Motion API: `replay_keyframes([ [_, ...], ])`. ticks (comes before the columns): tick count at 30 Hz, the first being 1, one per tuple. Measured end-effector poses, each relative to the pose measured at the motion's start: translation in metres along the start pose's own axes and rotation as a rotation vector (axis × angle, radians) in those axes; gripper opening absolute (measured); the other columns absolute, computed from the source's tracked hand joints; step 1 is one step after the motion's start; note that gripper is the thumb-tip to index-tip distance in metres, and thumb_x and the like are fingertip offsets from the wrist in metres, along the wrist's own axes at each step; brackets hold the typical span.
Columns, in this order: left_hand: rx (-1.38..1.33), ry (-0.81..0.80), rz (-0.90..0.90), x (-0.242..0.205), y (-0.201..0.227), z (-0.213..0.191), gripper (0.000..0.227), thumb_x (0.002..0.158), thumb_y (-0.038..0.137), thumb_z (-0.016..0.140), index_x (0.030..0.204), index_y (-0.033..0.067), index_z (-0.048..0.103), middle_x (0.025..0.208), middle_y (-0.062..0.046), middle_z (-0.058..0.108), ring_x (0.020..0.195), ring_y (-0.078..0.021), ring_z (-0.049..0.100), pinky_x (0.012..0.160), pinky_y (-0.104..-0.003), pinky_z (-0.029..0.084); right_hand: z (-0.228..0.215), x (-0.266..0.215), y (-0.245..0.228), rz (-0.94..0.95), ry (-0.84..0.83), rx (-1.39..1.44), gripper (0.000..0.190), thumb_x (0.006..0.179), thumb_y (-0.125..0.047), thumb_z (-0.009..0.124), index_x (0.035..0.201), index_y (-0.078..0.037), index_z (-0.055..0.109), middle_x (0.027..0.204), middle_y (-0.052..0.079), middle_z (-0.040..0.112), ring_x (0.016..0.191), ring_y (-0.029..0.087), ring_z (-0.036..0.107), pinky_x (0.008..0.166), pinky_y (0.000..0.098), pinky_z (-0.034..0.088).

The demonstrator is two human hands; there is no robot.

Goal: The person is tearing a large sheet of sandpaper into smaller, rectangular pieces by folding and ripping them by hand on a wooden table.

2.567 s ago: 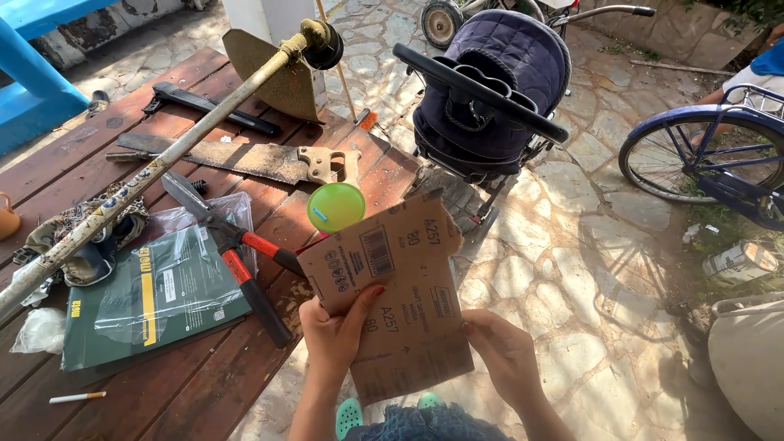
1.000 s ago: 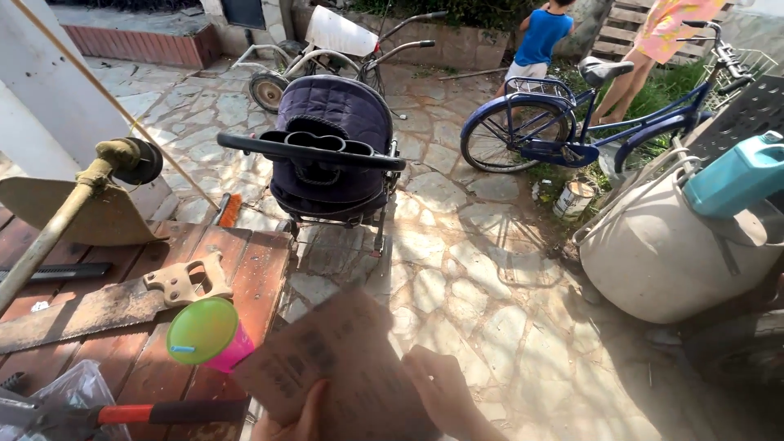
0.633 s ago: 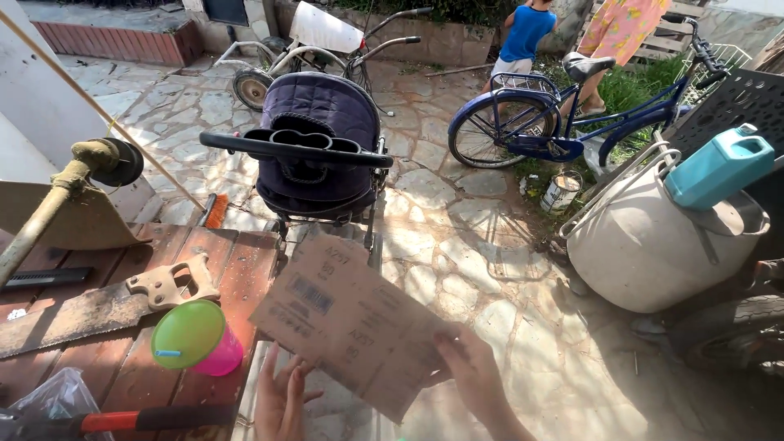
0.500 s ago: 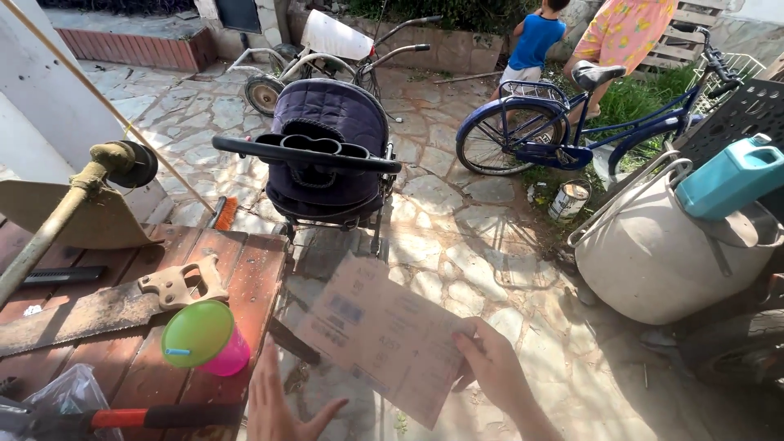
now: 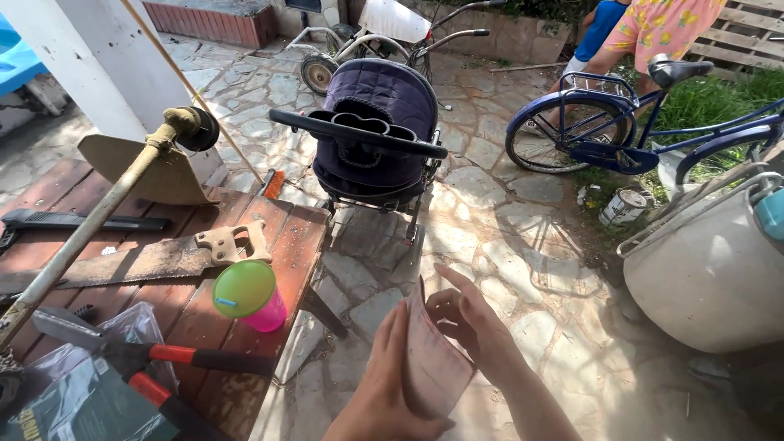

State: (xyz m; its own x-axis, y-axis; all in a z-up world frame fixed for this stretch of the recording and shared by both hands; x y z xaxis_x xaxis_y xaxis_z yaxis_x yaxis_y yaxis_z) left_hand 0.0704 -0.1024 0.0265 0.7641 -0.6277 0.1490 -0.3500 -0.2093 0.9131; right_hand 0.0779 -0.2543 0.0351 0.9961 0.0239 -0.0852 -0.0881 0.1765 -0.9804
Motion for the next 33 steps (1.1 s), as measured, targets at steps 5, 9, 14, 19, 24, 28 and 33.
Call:
replay_keyframes([
  [5, -0.157, 0.180, 0.035, 0.002, -0.012, -0.018, 0.151, 0.059, 0.048, 0.093, 0.161, 0.0092, -0.012, 0.173, -0.013, -0.008, 0.160, -0.0294, -0.007, 0.125, -0.055, 0.006, 0.033, -0.022, -0.001, -0.243, -0.226, -0.040, 0.116, 0.078, -0.076, 0.079, 0.161, -0.015, 0.024, 0.158, 0.013, 0.044, 0.143, 0.025, 0.048, 0.106, 0.0417, 0.048],
  [9, -0.428, 0.213, 0.108, -0.002, -0.007, -0.022, 0.144, 0.065, 0.054, 0.090, 0.162, 0.0190, -0.010, 0.168, -0.015, 0.019, 0.156, -0.0304, 0.026, 0.123, -0.051, 0.023, 0.014, -0.016, 0.015, -0.177, -0.094, 0.006, 0.078, 0.090, -0.038, 0.070, 0.157, -0.013, 0.037, 0.148, 0.013, 0.060, 0.135, 0.028, 0.059, 0.105, 0.0475, 0.055],
  [14, -0.337, 0.284, 0.090, -0.009, -0.005, -0.023, 0.146, 0.062, 0.051, 0.090, 0.162, 0.0110, -0.008, 0.169, -0.015, 0.009, 0.160, -0.0288, 0.010, 0.126, -0.052, 0.015, 0.030, -0.022, 0.003, -0.263, -0.209, -0.016, 0.102, 0.083, -0.051, 0.081, 0.159, -0.009, 0.029, 0.143, 0.017, 0.061, 0.133, 0.025, 0.059, 0.107, 0.0442, 0.049],
  [19, -0.583, 0.255, 0.128, -0.015, -0.010, -0.025, 0.139, 0.068, 0.049, 0.090, 0.163, 0.0159, -0.005, 0.174, -0.010, 0.004, 0.160, -0.0239, 0.013, 0.125, -0.046, 0.023, 0.007, -0.017, 0.013, -0.198, 0.087, 0.031, 0.045, 0.097, -0.010, 0.058, 0.140, 0.002, 0.056, 0.119, 0.022, 0.078, 0.102, 0.027, 0.075, 0.083, 0.0377, 0.061],
  [24, -1.422, 0.004, 0.341, -0.039, -0.259, -0.002, 0.075, 0.085, 0.029, 0.085, 0.141, 0.0056, 0.041, 0.134, -0.012, 0.057, 0.119, -0.0250, 0.060, 0.100, -0.039, 0.053, -0.044, -0.001, 0.015, -0.039, 0.385, 0.048, 0.023, 0.103, -0.011, 0.055, 0.120, -0.001, 0.067, 0.112, 0.014, 0.075, 0.097, 0.023, 0.071, 0.085, 0.0327, 0.058],
  [28, -1.710, 0.096, 0.222, -0.087, -0.361, 0.045, 0.046, 0.082, 0.010, 0.062, 0.127, 0.0022, 0.064, 0.114, -0.017, 0.072, 0.101, -0.0314, 0.072, 0.088, -0.042, 0.062, -0.071, 0.013, -0.001, 0.008, 0.382, -0.138, 0.028, 0.103, -0.015, 0.055, 0.125, -0.001, 0.066, 0.115, 0.013, 0.073, 0.100, 0.022, 0.068, 0.088, 0.0323, 0.053],
  [33, -1.559, 0.633, -0.160, -0.083, -0.304, 0.038, 0.088, 0.059, 0.001, 0.040, 0.147, -0.0014, 0.049, 0.130, -0.028, 0.062, 0.113, -0.0429, 0.062, 0.100, -0.050, 0.050, -0.078, 0.012, -0.022, -0.108, 0.394, -0.303, 0.028, 0.104, -0.018, 0.056, 0.126, -0.004, 0.067, 0.105, 0.013, 0.077, 0.098, 0.022, 0.072, 0.091, 0.0322, 0.056],
])
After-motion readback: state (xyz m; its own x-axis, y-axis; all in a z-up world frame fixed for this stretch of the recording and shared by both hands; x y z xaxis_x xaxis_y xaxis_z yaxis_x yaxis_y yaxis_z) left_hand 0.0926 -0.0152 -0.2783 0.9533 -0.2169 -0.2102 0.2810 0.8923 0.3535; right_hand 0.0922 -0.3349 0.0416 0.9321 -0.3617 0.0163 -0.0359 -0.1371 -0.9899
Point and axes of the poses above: each hand's wrist, its own x-axis towards the middle knuckle, its own z-axis out of the palm, y = z × x, the point moved 7 cm from there along x, towards the middle knuckle
